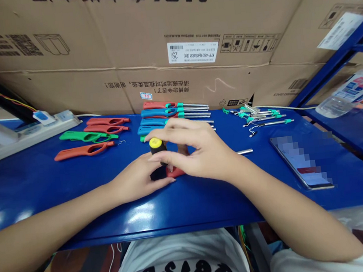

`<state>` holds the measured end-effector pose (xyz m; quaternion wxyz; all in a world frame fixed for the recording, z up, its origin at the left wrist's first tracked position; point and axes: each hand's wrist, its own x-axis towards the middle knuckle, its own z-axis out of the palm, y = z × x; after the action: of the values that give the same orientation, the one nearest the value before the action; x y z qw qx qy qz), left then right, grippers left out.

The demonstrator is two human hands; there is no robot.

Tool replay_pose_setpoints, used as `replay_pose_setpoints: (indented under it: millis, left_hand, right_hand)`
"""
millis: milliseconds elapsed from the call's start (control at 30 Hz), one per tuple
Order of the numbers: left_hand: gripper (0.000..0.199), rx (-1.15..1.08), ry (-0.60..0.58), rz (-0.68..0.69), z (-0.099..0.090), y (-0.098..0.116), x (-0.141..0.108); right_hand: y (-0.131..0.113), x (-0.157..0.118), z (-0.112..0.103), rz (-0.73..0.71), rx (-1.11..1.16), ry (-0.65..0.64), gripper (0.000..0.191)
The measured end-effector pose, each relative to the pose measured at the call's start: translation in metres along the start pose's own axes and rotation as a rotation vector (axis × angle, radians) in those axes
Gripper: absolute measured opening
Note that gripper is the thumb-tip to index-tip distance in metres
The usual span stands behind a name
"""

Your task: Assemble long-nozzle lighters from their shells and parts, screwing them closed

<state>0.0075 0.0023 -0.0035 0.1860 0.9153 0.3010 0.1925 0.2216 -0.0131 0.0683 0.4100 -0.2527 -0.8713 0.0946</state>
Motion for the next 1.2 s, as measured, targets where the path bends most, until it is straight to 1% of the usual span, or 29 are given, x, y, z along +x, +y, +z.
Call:
replay_pose_setpoints:
  millis: [100,133,200,267,300,367,433,467,533,600,667,733,800,833,900,967,1033,1100,1167,1200]
  left_hand:
    - [0.020,0.000,-0.002,-0.006,0.000,0.000,0.000]
    - [0.020,0.003,0.000,0.002,0.001,-0.001,0.000]
    - [0.019,0.017,0.006,0.028,0.001,-0.002,-0.001]
    - [0.018,0.032,0.017,0.055,0.002,-0.003,-0.001]
    - [0.018,0.036,0.019,0.062,0.003,-0.003,-0.002]
    - [0.018,0.037,0.018,0.064,0.003,-0.004,-0.001]
    - [0.017,0.029,0.011,0.061,0.002,-0.003,-0.001]
    - [0.017,0.020,0.007,0.057,0.002,-0.002,0.000]
    - [0.017,0.005,-0.001,0.046,0.001,-0.002,0.000]
    - [0.017,-0.002,-0.005,0.038,0.000,-0.001,0.001]
    - [0.017,-0.003,-0.001,0.038,0.000,-0.002,0.000]
    - [0.017,-0.003,0.008,0.040,0.001,-0.002,0.000]
    - [0.016,-0.008,0.007,0.036,0.000,-0.001,0.000]
    - [0.016,-0.014,0.000,0.032,0.000,-0.001,0.000]
    - [0.016,-0.032,-0.023,0.021,-0.001,0.000,0.001]
    - [0.015,-0.042,-0.034,0.015,-0.002,0.001,0.001]
    - [0.016,-0.039,-0.030,0.018,-0.002,0.000,0.001]
    - [0.017,-0.024,-0.012,0.024,-0.001,0.000,0.001]
    - [0.018,-0.011,-0.005,0.025,0.000,-0.001,0.001]
    - [0.018,-0.011,-0.009,0.024,0.000,-0.001,0.001]
  right_hand:
    - [0.000,-0.002,0.005,-0.027,-0.183,0.034,0.025]
    - [0.001,-0.003,0.007,-0.014,-0.182,0.023,0.023]
    - [0.003,-0.003,0.010,0.045,-0.094,0.011,0.022]
    - [0.005,-0.004,0.010,0.096,-0.037,0.033,0.026]
    - [0.006,-0.004,0.009,0.096,-0.058,0.045,0.028]
    - [0.007,-0.003,0.007,0.053,-0.168,0.057,0.030]
    - [0.007,-0.002,0.005,0.029,-0.237,0.005,0.032]
    - [0.007,-0.002,0.004,0.036,-0.226,-0.036,0.035]
    - [0.008,-0.001,0.003,0.074,-0.136,-0.120,0.044]
    - [0.009,-0.002,0.003,0.086,-0.047,-0.151,0.047]
    - [0.011,-0.001,0.002,0.064,-0.054,-0.119,0.041]
    - [0.011,0.000,0.001,0.035,-0.153,-0.083,0.032]
    - [0.010,0.001,-0.001,0.031,-0.247,-0.067,0.029]
    - [0.009,0.001,-0.001,0.037,-0.255,-0.073,0.030]
    - [0.008,0.002,-0.002,0.057,-0.176,-0.095,0.034]
    - [0.008,0.002,-0.003,0.080,-0.036,-0.107,0.036]
    - [0.008,0.002,-0.003,0.088,0.016,-0.074,0.028]
    - [0.008,0.002,-0.003,0.060,-0.068,-0.023,0.020]
    - [0.009,0.001,-0.004,0.024,-0.176,0.003,0.019]
    - [0.009,0.001,-0.004,0.016,-0.187,-0.006,0.020]
